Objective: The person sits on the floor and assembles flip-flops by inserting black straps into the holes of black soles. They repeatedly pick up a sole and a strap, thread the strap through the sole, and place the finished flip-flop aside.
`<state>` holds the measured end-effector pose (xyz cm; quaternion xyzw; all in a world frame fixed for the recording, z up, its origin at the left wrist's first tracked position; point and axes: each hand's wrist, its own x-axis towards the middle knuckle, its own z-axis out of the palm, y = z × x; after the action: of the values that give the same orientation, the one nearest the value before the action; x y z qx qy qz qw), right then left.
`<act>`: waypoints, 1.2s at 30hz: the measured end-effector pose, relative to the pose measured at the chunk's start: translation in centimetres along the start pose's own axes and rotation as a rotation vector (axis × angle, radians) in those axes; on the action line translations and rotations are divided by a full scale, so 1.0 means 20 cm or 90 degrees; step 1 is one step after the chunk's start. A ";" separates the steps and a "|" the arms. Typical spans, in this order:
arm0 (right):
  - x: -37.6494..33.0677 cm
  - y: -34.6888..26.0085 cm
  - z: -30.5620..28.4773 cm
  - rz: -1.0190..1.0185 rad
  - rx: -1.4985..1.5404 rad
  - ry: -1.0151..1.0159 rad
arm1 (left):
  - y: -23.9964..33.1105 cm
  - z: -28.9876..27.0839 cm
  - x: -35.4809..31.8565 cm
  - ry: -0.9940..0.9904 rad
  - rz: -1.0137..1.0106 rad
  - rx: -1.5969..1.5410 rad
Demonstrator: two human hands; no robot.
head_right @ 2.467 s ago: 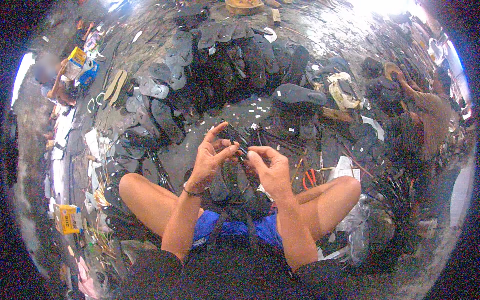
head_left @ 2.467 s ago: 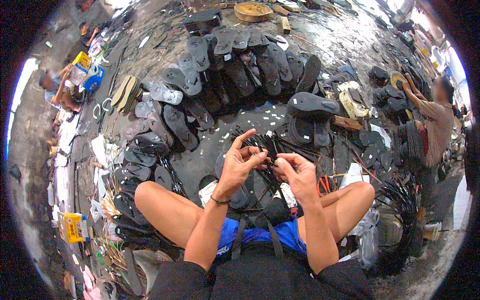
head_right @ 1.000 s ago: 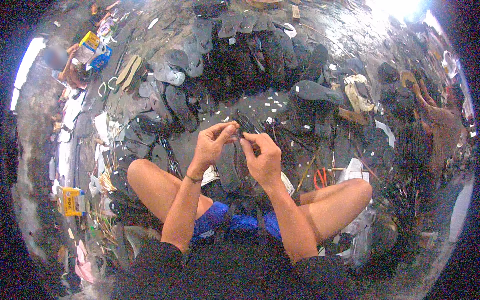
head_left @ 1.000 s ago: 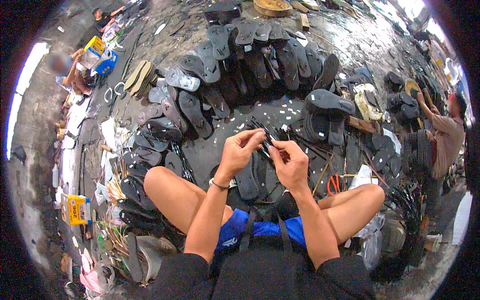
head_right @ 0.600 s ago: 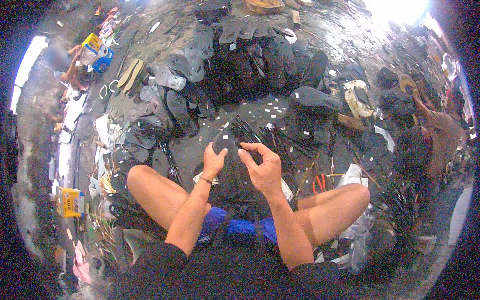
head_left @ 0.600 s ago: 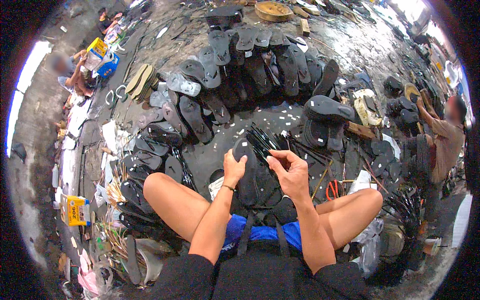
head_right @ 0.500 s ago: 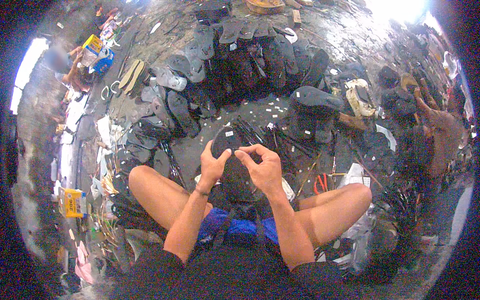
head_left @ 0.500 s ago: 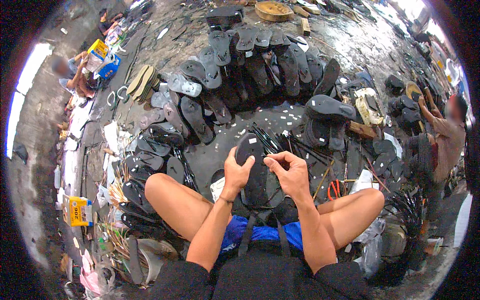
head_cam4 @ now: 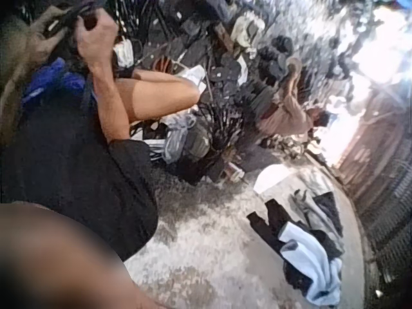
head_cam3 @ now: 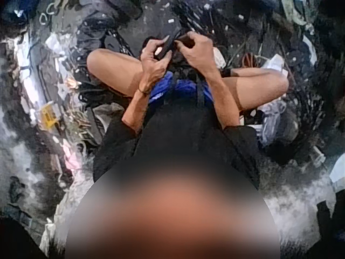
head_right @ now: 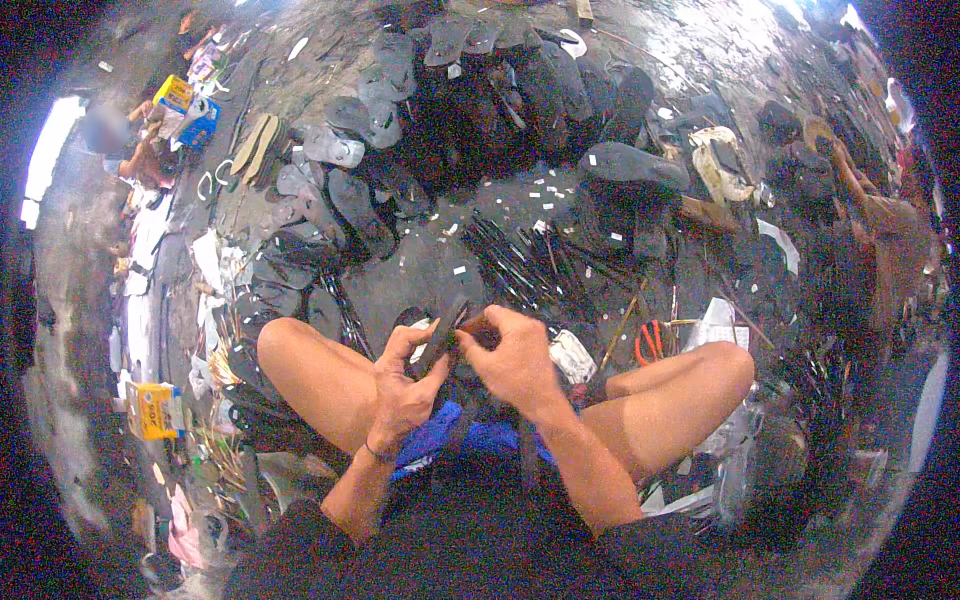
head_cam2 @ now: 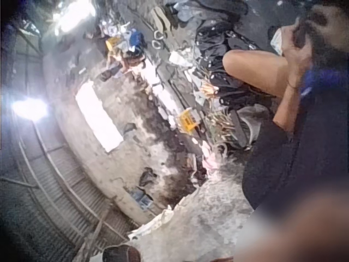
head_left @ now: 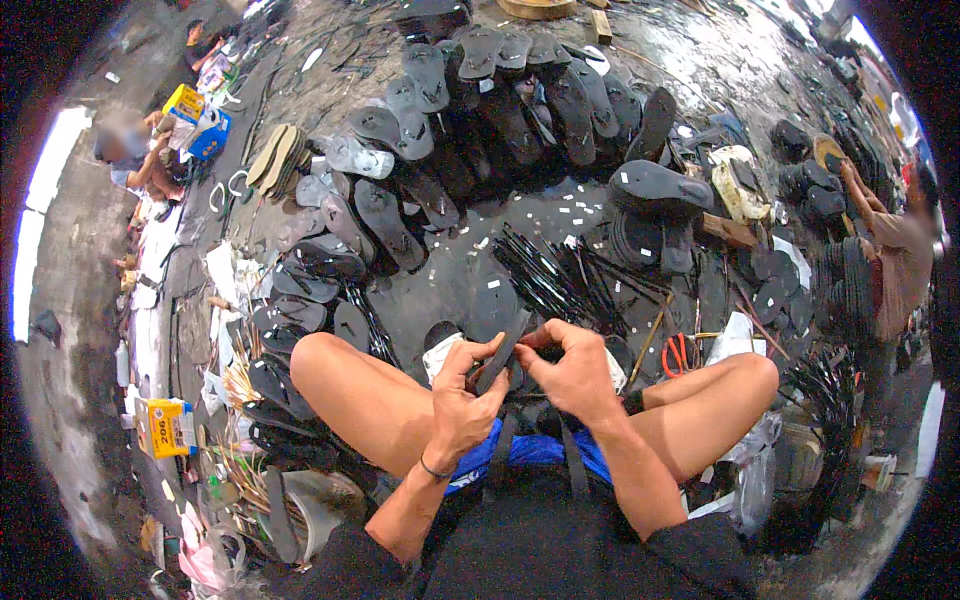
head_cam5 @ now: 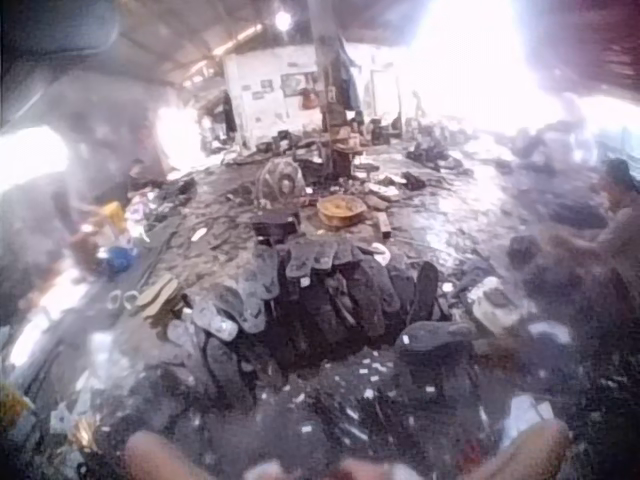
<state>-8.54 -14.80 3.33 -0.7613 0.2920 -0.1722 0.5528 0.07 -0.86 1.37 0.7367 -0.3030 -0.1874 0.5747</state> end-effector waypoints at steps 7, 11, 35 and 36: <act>-0.09 0.09 0.04 -0.046 -0.052 -0.023 | -0.09 -0.03 -0.01 -0.039 -0.042 -0.039; -0.11 0.14 0.05 -0.029 -0.046 -0.019 | -0.12 -0.03 -0.01 -0.059 0.020 -0.053; -0.21 0.17 -0.11 -0.086 -0.100 -0.159 | 0.02 0.03 -0.09 -0.107 -0.032 -0.121; -0.24 0.14 -0.14 -0.080 -0.081 -0.172 | 0.06 0.03 -0.13 -0.089 -0.051 -0.129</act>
<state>-14.66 -14.44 1.91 -0.8277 0.1773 -0.0835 0.5259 -2.45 0.21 2.21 0.6714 -0.2924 -0.2909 0.6158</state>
